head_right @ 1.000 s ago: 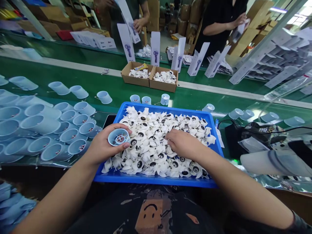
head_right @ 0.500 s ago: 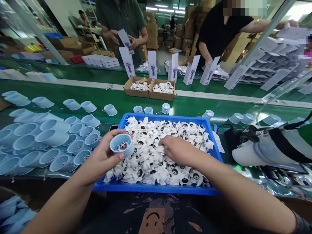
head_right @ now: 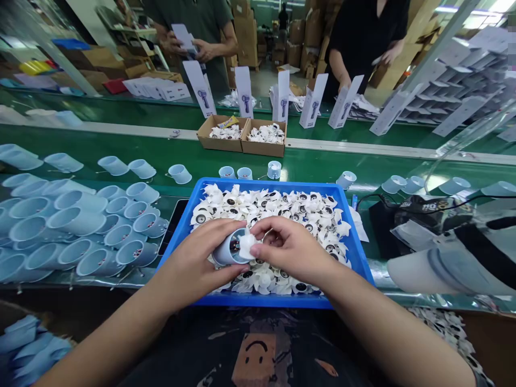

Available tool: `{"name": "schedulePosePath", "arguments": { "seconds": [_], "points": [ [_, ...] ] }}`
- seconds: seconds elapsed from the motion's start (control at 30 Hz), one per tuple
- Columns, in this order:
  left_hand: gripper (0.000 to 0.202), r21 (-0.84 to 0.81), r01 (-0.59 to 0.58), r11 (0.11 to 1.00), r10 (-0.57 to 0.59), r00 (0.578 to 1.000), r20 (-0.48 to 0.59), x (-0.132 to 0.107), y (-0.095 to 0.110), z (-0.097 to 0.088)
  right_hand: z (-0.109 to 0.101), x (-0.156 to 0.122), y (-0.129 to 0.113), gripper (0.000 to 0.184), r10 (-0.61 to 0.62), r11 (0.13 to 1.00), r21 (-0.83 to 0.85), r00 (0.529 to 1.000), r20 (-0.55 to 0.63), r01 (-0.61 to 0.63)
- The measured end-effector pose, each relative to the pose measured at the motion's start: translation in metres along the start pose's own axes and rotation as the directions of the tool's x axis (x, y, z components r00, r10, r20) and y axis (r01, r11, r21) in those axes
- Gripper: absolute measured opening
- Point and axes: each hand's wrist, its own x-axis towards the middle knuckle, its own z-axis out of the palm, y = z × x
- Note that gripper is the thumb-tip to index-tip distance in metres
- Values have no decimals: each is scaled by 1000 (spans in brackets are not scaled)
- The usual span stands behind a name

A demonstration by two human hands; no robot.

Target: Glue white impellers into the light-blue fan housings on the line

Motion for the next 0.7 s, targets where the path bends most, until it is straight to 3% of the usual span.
{"name": "schedulePosePath", "arguments": {
  "seconds": [0.07,0.13,0.23,0.3,0.37,0.43,0.47,0.57,0.63,0.7],
  "points": [
    [60,47,-45,998,46,999,-17,-1,3,4,5,0,-7,15,-172,883,-446,985,-17,146],
    [58,88,-87,992,92,994,-52,-2,6,6,8,-2,-13,13,-260,737,-643,965,16,209],
    [60,130,-142,981,150,987,-56,4,9,-4,4,-10,-19,16,-355,724,-635,935,-11,268],
    [61,200,-137,970,145,989,-28,23,4,-16,-1,-17,-19,21,-446,730,-609,891,-79,311],
    [61,293,-57,954,63,998,-13,56,-6,-26,-3,-23,-18,22,-505,732,-590,852,-136,340],
    [62,363,60,930,-69,997,14,101,-22,-27,1,-28,-16,19,-514,751,-552,846,-144,362],
    [62,415,113,903,-152,986,63,126,-31,-23,4,-30,-15,19,-509,763,-529,850,-135,372],
    [55,485,142,863,-254,952,172,189,-62,0,7,-43,-12,22,-523,750,-524,846,-99,403],
    [41,531,150,834,-321,915,246,214,-81,14,-5,-61,-7,30,-589,691,-607,793,-158,392],
    [37,567,162,807,-375,884,281,223,-96,19,-31,-86,2,33,-637,700,-652,667,-387,291]
  ]
}}
